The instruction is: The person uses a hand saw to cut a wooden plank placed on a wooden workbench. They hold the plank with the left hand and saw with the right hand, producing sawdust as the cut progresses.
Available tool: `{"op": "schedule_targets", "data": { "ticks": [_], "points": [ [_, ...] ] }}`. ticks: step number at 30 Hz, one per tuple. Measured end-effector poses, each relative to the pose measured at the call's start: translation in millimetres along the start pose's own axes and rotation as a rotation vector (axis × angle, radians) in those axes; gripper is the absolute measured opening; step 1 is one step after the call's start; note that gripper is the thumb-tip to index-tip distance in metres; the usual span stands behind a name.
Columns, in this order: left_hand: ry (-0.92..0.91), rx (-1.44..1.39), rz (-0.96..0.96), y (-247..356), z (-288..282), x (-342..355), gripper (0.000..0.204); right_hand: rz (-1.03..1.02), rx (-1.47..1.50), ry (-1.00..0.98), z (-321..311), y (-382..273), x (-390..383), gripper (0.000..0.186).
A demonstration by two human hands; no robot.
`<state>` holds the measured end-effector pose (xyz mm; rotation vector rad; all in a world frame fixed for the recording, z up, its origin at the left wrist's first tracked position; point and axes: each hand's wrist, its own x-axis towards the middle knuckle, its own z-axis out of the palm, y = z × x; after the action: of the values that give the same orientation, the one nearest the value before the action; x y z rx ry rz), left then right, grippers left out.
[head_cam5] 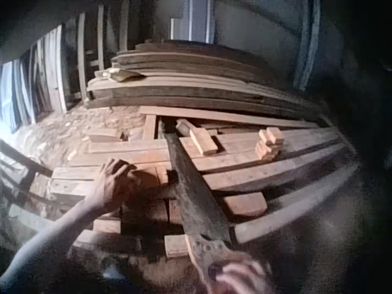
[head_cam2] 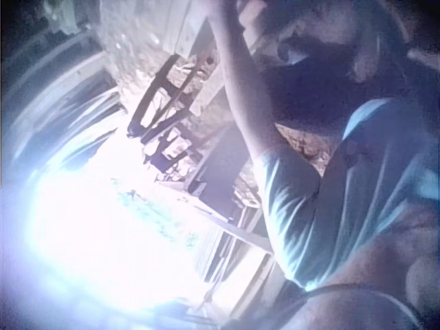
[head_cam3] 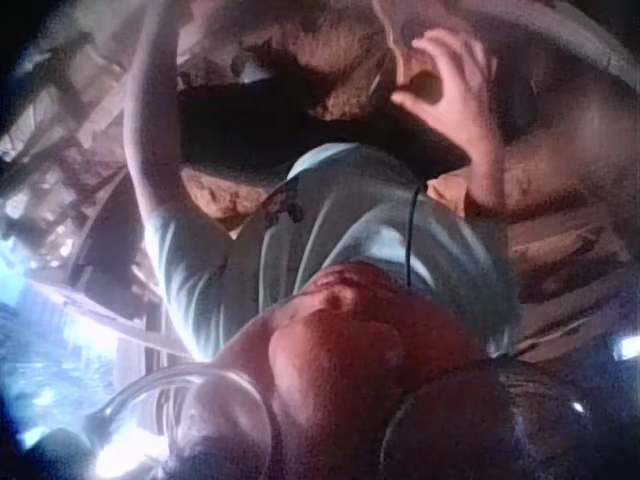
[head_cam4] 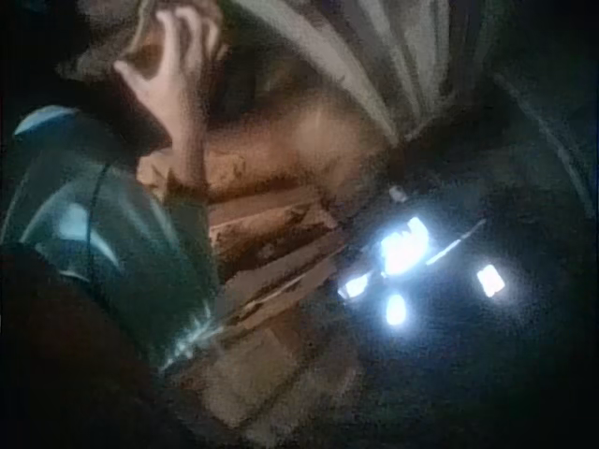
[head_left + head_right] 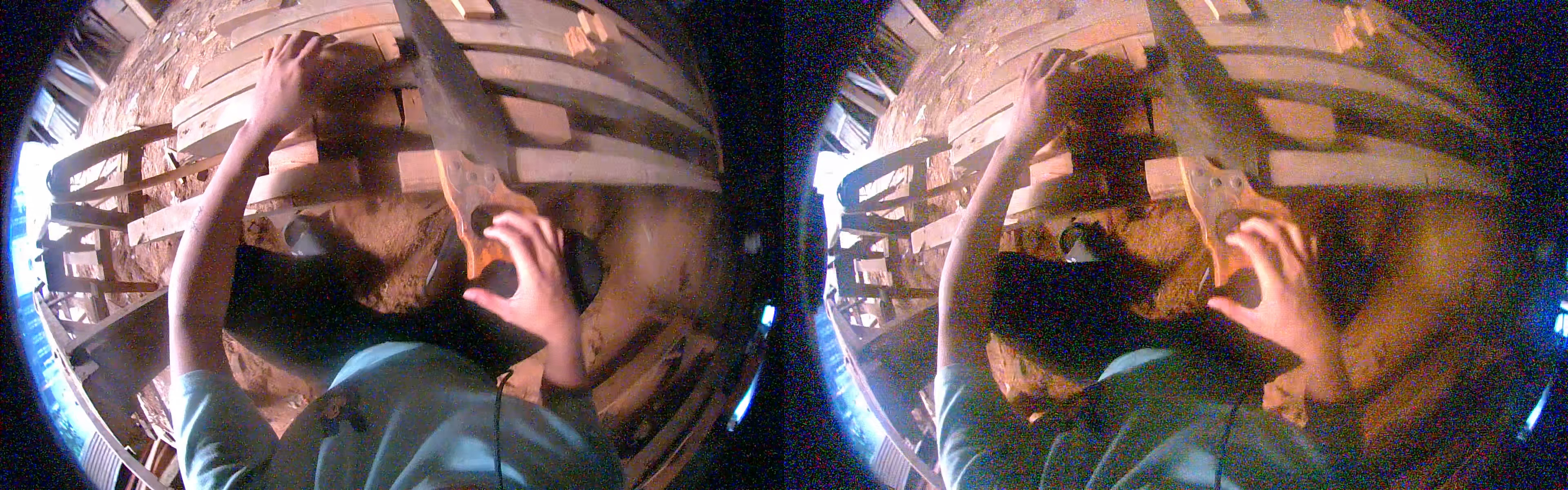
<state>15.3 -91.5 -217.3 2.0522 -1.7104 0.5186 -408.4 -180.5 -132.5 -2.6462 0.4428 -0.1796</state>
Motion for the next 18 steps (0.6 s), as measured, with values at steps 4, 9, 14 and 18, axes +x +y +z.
{"op": "schedule_targets", "data": {
  "ticks": [4, 9, 14, 18],
  "points": [
    [-0.04, 0.087, -0.006, 1.0, 2.4, 7.0, 0.045, 0.049, -0.175, -0.046, 13.2, -4.1, -1.6, 0.07],
    [-0.01, 0.049, 0.006, -2.0, 0.9, 8.3, 0.042, -0.019, -0.308, -0.011, 24.7, -0.6, 13.5, 0.045],
    [0.043, 0.025, -0.003, 1.7, 2.0, 5.0, 0.037, -0.028, -0.261, 0.055, 36.6, 0.0, 18.3, 0.032],
    [0.018, -0.018, -0.059, 3.7, 10.0, 1.9, 0.042, -0.009, -0.006, 0.13, 41.4, -2.7, 16.3, 0.02]
  ]
}}
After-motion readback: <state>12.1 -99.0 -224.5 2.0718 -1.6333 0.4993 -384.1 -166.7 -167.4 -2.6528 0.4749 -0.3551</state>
